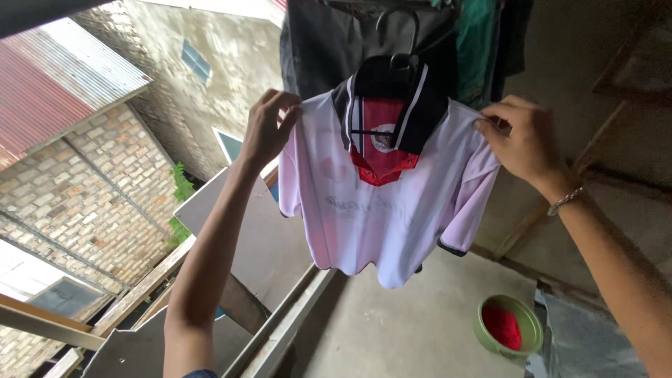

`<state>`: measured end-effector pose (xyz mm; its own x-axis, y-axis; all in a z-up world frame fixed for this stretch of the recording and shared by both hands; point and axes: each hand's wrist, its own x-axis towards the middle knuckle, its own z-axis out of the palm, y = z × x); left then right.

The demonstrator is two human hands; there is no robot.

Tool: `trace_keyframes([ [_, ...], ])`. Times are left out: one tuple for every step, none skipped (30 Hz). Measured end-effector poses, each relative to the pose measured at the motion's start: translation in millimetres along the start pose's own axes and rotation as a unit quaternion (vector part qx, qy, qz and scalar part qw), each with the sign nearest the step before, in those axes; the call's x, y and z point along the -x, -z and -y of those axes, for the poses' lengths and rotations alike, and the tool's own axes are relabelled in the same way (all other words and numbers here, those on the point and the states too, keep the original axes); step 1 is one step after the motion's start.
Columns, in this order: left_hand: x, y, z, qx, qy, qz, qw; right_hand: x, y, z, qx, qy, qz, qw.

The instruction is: The person takes wet shirts from a bucket, places them on hangers, and hangs them on a clothesline. A light purple shirt is hung first, followed by a red shirt, and finally a green shirt. The shirts are spread out to dry.

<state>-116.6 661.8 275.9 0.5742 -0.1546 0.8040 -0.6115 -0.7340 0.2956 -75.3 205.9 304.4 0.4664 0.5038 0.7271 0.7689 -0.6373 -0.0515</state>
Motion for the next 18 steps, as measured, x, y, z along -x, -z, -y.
trace_keyframes([
  [-5, 5, 4, -0.004, -0.003, -0.005, 1.0, -9, 0, -1, 0.0, 0.005, -0.004, 1.0],
  [-11, 10, 7, 0.004, 0.006, -0.012, 1.0, -18, 0, -1, -0.002, 0.017, -0.011, 1.0],
  [-17, 15, 11, 0.013, 0.013, -0.019, 1.0, -28, 0, -1, -0.003, 0.029, -0.018, 0.999],
  [-23, 19, 14, 0.01, 0.01, -0.024, 1.0, -38, 0, 0, -0.003, 0.034, -0.022, 0.999],
  [-29, 24, 18, 0.004, 0.003, -0.032, 0.999, -47, 1, 2, -0.004, 0.03, -0.026, 0.999],
  [-35, 29, 21, -0.003, -0.005, -0.041, 0.999, -57, 2, 4, -0.006, 0.027, -0.029, 0.999],
  [-42, 32, 29, -0.006, -0.011, -0.047, 0.999, -67, 2, 5, -0.004, 0.032, -0.035, 0.999],
  [-49, 35, 37, -0.011, -0.017, -0.058, 0.998, -77, 2, 6, -0.006, 0.022, -0.038, 0.999],
  [-56, 39, 43, -0.017, -0.022, -0.068, 0.997, -87, 4, 7, -0.008, 0.01, -0.04, 0.999],
  [-66, 45, 46, -0.019, -0.027, -0.073, 0.997, -99, 4, 4, -0.007, 0.014, -0.046, 0.999],
  [-76, 48, 51, -0.017, -0.032, -0.086, 0.996, -111, 2, -1, 0.0, 0.02, -0.055, 0.998],
  [-86, 51, 57, -0.014, -0.037, -0.099, 0.994, -124, -1, -7, 0.007, 0.025, -0.064, 0.998],
  [-95, 55, 61, -0.015, -0.04, -0.101, 0.994, -133, -2, -9, 0.009, 0.027, -0.066, 0.997],
  [-103, 58, 64, -0.02, -0.055, -0.114, 0.992, -142, -1, -10, 0.002, 0.026, -0.078, 0.997],
  [-111, 62, 67, -0.025, -0.07, -0.127, 0.989, -151, -2, -12, -0.004, 0.025, -0.09, 0.996],
  [-118, 66, 69, -0.026, -0.073, -0.129, 0.989, -161, 0, -10, -0.002, 0.027, -0.093, 0.995],
  [-124, 70, 70, -0.015, -0.065, -0.137, 0.988, -169, 1, -9, 0.036, 0.031, -0.097, 0.994],
  [-129, 74, 72, -0.005, -0.057, -0.145, 0.988, -177, 2, -7, 0.075, 0.035, -0.101, 0.991],
])
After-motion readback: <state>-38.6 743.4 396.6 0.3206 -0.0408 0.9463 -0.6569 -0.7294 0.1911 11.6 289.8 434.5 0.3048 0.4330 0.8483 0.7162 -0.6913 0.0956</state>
